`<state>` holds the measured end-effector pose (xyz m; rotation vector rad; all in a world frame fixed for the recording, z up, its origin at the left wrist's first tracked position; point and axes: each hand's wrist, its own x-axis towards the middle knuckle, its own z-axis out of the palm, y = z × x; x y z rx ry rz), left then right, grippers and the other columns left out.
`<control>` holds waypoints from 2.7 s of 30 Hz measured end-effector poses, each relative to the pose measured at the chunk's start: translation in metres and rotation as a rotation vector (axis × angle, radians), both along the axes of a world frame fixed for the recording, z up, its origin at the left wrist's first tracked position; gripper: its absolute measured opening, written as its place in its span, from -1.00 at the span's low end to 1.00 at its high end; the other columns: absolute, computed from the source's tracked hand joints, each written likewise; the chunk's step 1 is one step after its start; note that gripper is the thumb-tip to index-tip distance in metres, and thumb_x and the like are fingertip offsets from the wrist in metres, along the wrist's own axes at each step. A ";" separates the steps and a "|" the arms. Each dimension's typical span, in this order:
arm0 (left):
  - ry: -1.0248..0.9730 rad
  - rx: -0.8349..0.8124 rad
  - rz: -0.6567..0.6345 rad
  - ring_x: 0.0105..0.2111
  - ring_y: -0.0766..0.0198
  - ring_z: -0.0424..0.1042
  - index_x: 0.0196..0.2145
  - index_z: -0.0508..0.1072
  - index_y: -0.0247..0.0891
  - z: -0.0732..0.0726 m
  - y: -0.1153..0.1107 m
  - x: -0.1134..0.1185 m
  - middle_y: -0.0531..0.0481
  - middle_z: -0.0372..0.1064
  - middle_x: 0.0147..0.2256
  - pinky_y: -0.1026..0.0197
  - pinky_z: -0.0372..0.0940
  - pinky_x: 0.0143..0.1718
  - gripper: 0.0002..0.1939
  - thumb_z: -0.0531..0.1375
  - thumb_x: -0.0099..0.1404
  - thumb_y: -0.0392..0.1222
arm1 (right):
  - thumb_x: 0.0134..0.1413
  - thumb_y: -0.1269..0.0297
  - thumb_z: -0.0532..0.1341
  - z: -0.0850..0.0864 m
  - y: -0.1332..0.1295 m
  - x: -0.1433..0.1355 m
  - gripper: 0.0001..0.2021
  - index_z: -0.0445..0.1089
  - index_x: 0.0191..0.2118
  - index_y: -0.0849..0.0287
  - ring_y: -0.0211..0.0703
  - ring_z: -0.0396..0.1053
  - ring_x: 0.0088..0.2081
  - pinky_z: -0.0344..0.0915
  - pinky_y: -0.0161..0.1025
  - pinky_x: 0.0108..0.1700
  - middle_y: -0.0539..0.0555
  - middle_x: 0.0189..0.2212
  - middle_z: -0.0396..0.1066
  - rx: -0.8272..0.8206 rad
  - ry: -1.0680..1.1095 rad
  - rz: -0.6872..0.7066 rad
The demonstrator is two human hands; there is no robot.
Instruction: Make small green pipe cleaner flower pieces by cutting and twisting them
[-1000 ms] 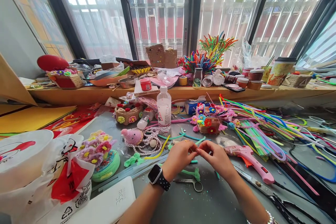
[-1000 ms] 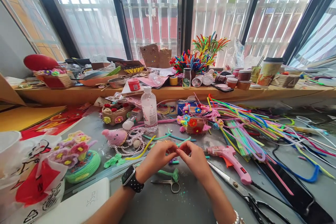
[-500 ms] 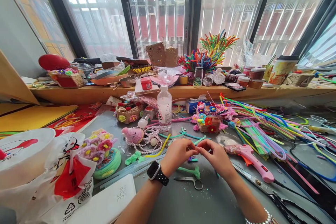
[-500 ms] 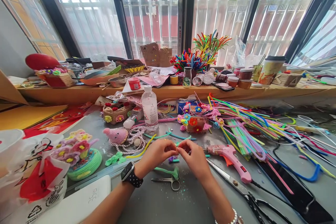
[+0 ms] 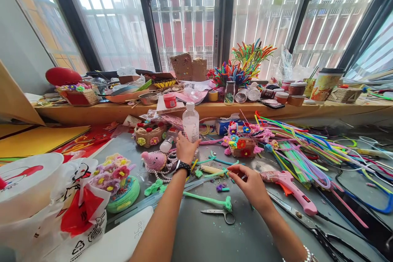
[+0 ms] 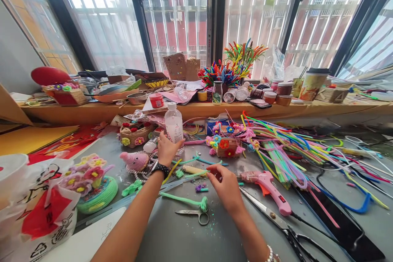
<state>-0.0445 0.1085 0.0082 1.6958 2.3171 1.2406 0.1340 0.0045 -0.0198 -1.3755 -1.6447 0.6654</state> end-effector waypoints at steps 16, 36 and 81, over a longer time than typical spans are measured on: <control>0.097 -0.154 0.010 -0.10 -0.06 0.25 -0.11 0.13 -0.58 0.013 0.015 -0.023 -0.45 0.23 -0.17 0.08 0.16 -0.18 -0.39 0.22 -0.05 -0.16 | -0.04 0.27 0.08 0.003 -0.002 -0.004 -0.82 0.39 -0.38 0.19 -0.22 0.30 -0.47 0.21 -0.31 -0.42 0.05 -0.45 0.42 0.017 -0.051 0.023; -0.171 -0.177 -1.048 -0.32 0.29 0.37 -0.29 0.42 -0.25 -0.009 -0.081 0.031 -0.02 0.43 -0.31 0.31 0.23 -0.29 -0.79 0.03 0.15 -0.20 | -0.02 0.25 0.08 -0.004 0.000 -0.008 -0.72 0.19 -0.15 0.19 -0.21 0.31 -0.46 0.22 -0.30 -0.45 0.05 -0.45 0.38 0.026 0.139 0.004; -0.086 -0.120 -0.956 -0.48 0.34 0.34 -0.42 0.39 -0.27 -0.008 -0.088 0.034 0.01 0.40 -0.47 0.32 0.21 -0.43 -0.84 0.03 0.14 -0.23 | 0.10 0.21 -0.09 -0.008 0.002 -0.007 -0.74 0.19 -0.49 0.16 -0.23 0.20 -0.51 0.13 -0.33 -0.47 0.00 -0.57 0.26 0.138 -0.122 -0.022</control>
